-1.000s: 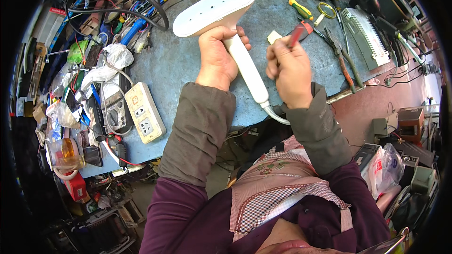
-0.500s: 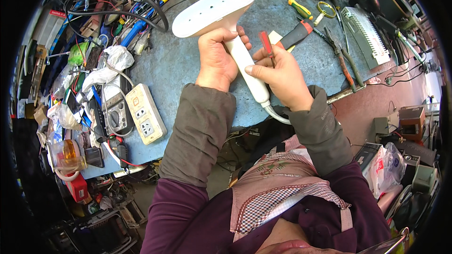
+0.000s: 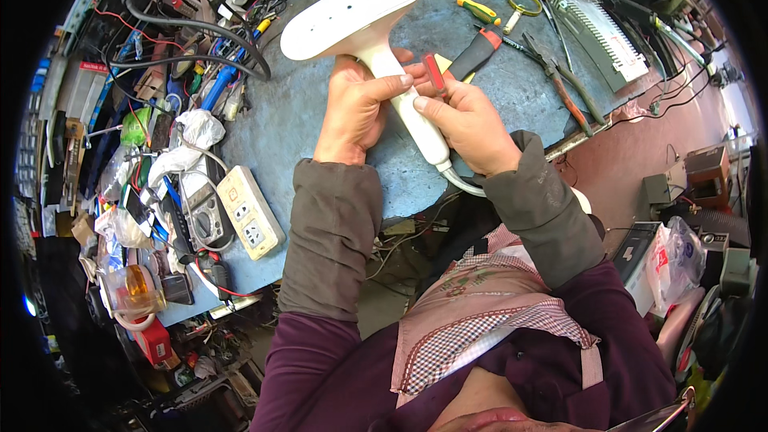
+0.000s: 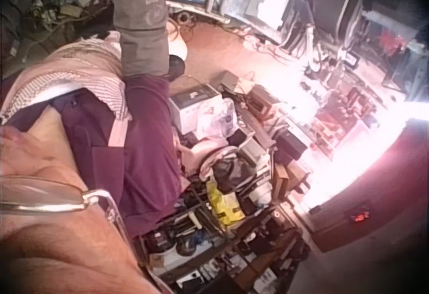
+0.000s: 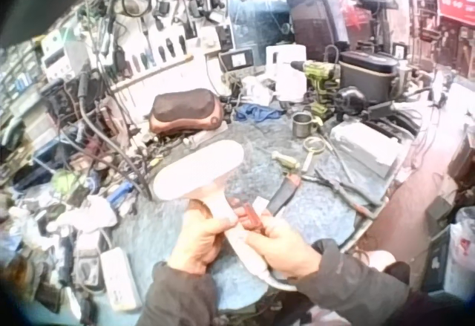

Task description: The person uses a utility knife to carefully pry open the seam of a white handheld device. They then switch to a small screwdriver to further separate the casing and inspect the internal components.

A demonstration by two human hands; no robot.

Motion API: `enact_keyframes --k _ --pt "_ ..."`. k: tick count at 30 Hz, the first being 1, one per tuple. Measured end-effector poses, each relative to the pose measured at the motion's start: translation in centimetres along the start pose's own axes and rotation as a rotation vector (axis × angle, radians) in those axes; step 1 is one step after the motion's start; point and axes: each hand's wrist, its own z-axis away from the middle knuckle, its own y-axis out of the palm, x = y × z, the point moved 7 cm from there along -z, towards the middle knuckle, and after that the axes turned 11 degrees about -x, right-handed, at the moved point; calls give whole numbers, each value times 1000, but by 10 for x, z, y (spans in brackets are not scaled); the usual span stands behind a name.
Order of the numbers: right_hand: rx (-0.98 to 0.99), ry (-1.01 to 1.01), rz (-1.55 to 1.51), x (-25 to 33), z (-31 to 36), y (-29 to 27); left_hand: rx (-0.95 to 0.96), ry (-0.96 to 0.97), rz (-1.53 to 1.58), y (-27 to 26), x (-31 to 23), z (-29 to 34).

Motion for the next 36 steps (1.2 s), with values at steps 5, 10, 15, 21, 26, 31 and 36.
enact_keyframes --k 5,10,15,21,26,31,36 --pt "50 106 287 -14 2 -7 11 12 35 -4 3 -3" --pt "-4 -23 117 -9 11 -9 85 66 -49 15 -4 4" --pt "-161 -151 106 0 19 -15 154 22 -193 14 5 3" --pt "-211 -272 343 5 15 -17 120 166 -174 8 1 3" --pt "-224 -342 517 18 24 -14 111 153 -133 7 6 1" --pt "-128 -241 147 12 25 -10 113 170 -86 8 7 2" --pt "-269 -349 233 6 29 -19 196 113 -145 23 7 6"
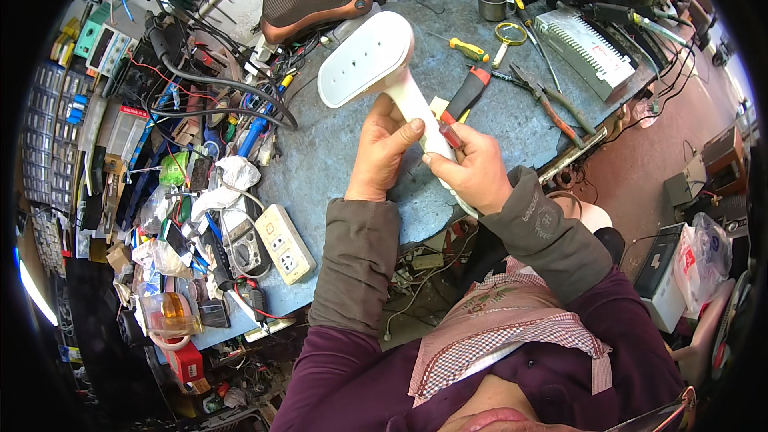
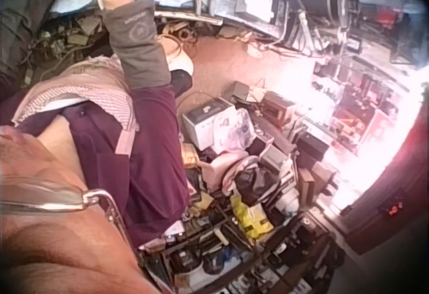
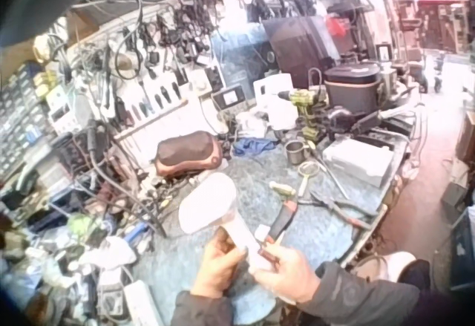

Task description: The person uses a utility knife to carefully pry open the seam of a white handheld device. They then switch to a small screwdriver to further separate the casing and inspect the internal components.

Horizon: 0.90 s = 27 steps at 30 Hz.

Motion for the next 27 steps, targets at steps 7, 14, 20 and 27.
enact_keyframes --k 7,14,20,27 --pt "-238 -485 491 37 11 -3 58 -76 -50 9 -2 4" --pt "-164 -286 360 25 5 -4 -18 -85 -43 4 0 2" --pt "-23 74 21 -6 -9 -5 -120 -34 -92 -7 2 -1" --pt "-44 73 1 0 -6 -5 -132 -12 -56 0 -4 2"
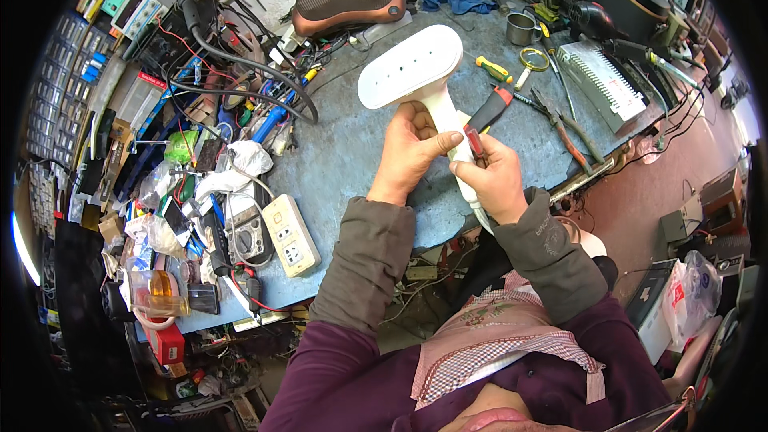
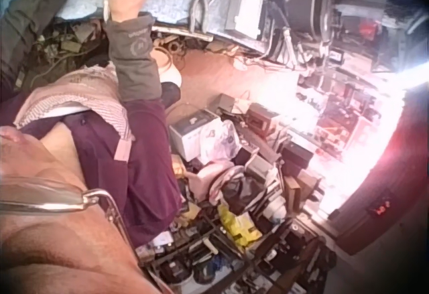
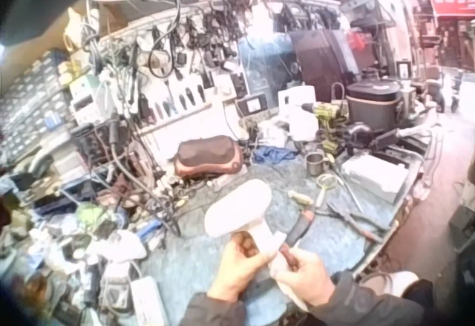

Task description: The person uses a utility knife to carefully pry open the seam of a white handheld device. They then switch to a small screwdriver to further separate the casing and inspect the internal components.

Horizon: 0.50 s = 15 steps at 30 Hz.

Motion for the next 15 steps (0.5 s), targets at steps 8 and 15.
enact_keyframes --k 8,15 --pt "-176 -649 547 53 34 12 75 -15 78 -1 -4 5" --pt "-163 -805 654 54 40 17 107 -18 72 -1 -6 6"
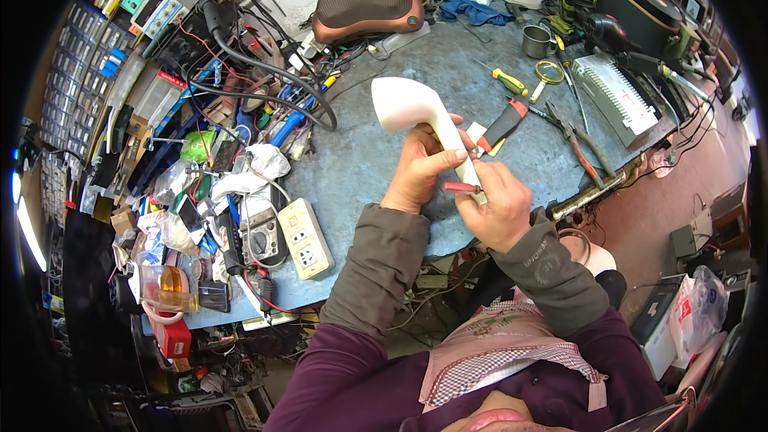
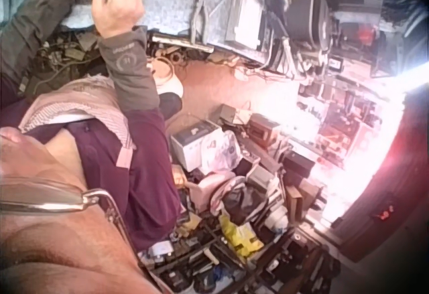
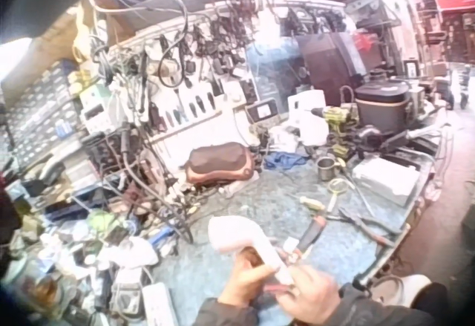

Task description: The person uses a utility knife to carefully pry open the seam of a white handheld device. They then switch to a small screwdriver to further separate the casing and inspect the internal components.

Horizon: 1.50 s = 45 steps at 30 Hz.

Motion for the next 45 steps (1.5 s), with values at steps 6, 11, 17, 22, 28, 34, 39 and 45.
enact_keyframes --k 6,11,17,22,28,34,39,45 --pt "22 47 -225 -4 2 -2 59 -65 171 0 0 1" --pt "158 283 -402 -18 6 2 103 -109 274 -2 -1 1" --pt "209 328 -454 -26 13 8 81 -161 302 -6 5 -2" --pt "92 64 -418 -10 1 1 140 -157 336 0 0 -3" --pt "62 15 -379 -6 2 -1 159 -174 344 -2 2 -5" --pt "35 23 -286 -9 8 -1 19 -281 131 2 8 1" --pt "118 108 -160 -10 14 3 -61 -491 -132 -17 17 7" --pt "121 759 -702 -63 14 23 -45 -518 -67 -25 23 -4"
